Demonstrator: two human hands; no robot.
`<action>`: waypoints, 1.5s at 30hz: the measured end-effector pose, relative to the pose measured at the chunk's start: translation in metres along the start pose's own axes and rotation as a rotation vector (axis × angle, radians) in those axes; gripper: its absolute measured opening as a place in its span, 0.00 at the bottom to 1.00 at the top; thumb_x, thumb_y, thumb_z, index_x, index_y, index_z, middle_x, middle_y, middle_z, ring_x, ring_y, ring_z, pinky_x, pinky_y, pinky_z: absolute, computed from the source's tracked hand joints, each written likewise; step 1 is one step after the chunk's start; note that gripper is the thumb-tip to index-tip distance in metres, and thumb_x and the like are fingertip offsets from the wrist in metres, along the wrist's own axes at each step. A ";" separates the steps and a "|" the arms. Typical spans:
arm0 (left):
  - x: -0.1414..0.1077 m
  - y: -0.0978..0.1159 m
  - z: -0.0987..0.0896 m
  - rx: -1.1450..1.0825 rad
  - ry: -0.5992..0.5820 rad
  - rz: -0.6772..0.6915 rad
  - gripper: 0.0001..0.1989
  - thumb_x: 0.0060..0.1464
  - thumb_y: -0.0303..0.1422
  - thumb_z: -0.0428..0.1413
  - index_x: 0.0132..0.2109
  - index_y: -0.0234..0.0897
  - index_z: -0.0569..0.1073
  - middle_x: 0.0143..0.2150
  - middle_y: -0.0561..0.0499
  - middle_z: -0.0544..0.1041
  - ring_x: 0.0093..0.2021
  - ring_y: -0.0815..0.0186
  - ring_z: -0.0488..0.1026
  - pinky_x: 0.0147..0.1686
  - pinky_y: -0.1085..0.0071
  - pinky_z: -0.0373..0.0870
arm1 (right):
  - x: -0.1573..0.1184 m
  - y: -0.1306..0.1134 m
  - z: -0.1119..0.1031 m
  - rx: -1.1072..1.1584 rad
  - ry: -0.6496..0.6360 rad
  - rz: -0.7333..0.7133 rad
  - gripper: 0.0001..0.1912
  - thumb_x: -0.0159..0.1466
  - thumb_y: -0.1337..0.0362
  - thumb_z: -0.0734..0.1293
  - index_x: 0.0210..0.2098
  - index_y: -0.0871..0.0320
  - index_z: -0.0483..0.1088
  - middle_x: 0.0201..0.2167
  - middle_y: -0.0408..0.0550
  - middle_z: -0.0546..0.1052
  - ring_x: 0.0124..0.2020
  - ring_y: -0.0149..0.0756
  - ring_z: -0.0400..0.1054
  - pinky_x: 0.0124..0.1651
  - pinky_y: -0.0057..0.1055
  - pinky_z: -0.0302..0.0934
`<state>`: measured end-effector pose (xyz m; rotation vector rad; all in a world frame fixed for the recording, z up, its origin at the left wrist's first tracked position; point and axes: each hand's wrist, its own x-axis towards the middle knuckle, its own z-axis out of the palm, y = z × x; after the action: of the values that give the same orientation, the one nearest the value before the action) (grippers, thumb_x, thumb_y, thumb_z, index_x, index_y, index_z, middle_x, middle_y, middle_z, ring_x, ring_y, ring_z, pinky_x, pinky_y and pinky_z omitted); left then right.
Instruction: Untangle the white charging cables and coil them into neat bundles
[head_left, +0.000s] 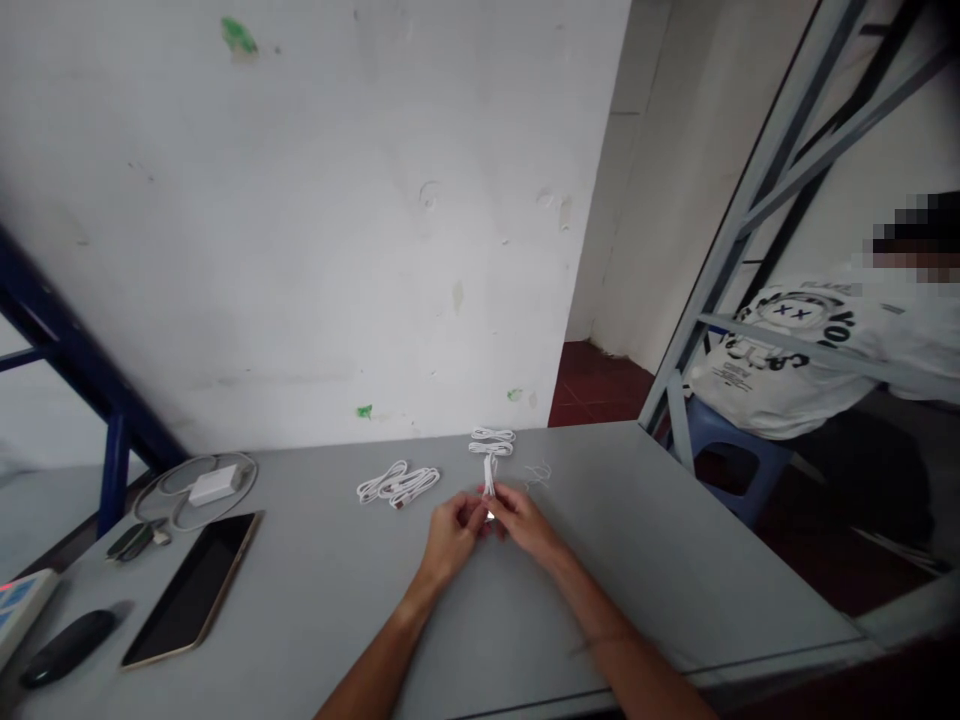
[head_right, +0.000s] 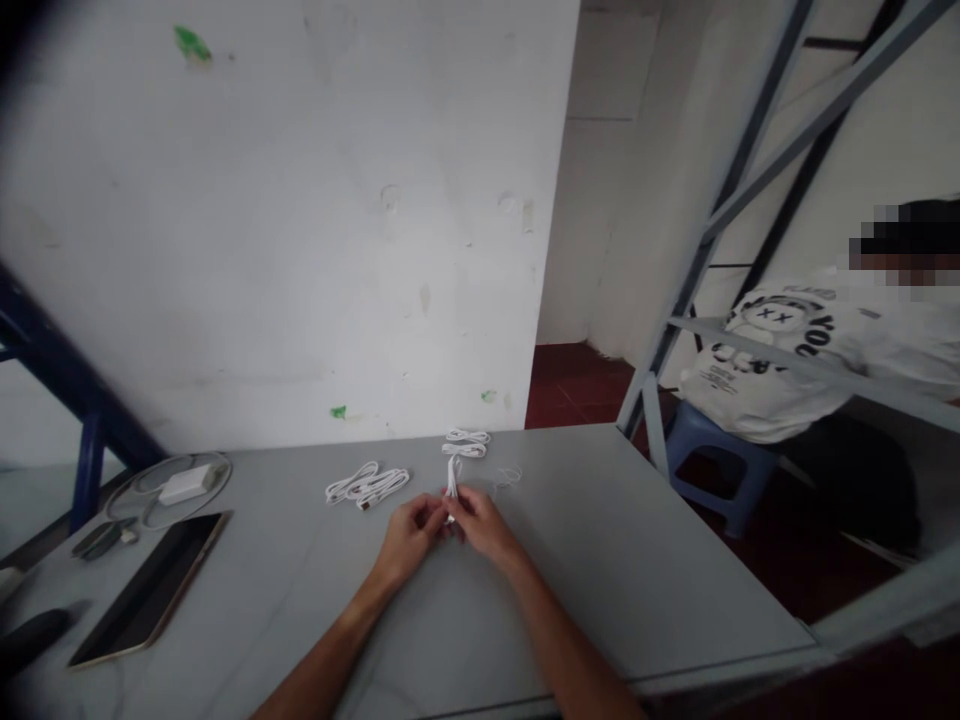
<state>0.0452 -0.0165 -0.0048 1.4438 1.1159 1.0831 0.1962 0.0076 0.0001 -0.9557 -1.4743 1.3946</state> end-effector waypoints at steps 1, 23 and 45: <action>0.001 0.002 0.000 0.006 -0.022 0.003 0.26 0.57 0.57 0.58 0.37 0.35 0.75 0.25 0.51 0.77 0.24 0.66 0.71 0.28 0.70 0.66 | -0.001 -0.003 -0.001 0.002 -0.020 0.000 0.17 0.56 0.48 0.65 0.37 0.54 0.70 0.22 0.39 0.71 0.19 0.31 0.64 0.18 0.25 0.55; 0.002 0.012 -0.026 -0.340 -0.280 -0.217 0.27 0.54 0.57 0.61 0.31 0.35 0.72 0.23 0.54 0.69 0.19 0.75 0.58 0.19 0.76 0.50 | -0.014 -0.025 0.002 -0.159 -0.053 -0.083 0.12 0.59 0.54 0.63 0.37 0.54 0.70 0.18 0.36 0.65 0.19 0.29 0.55 0.23 0.25 0.50; -0.012 0.028 -0.015 0.144 -0.326 0.079 0.23 0.63 0.48 0.54 0.26 0.37 0.73 0.20 0.53 0.69 0.22 0.68 0.63 0.26 0.69 0.58 | -0.003 -0.010 0.001 -0.007 0.220 -0.086 0.14 0.51 0.53 0.70 0.33 0.52 0.72 0.24 0.37 0.69 0.22 0.29 0.62 0.24 0.25 0.56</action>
<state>0.0311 -0.0287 0.0242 1.7194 0.9238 0.7956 0.1964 0.0037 0.0102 -1.0045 -1.3402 1.1834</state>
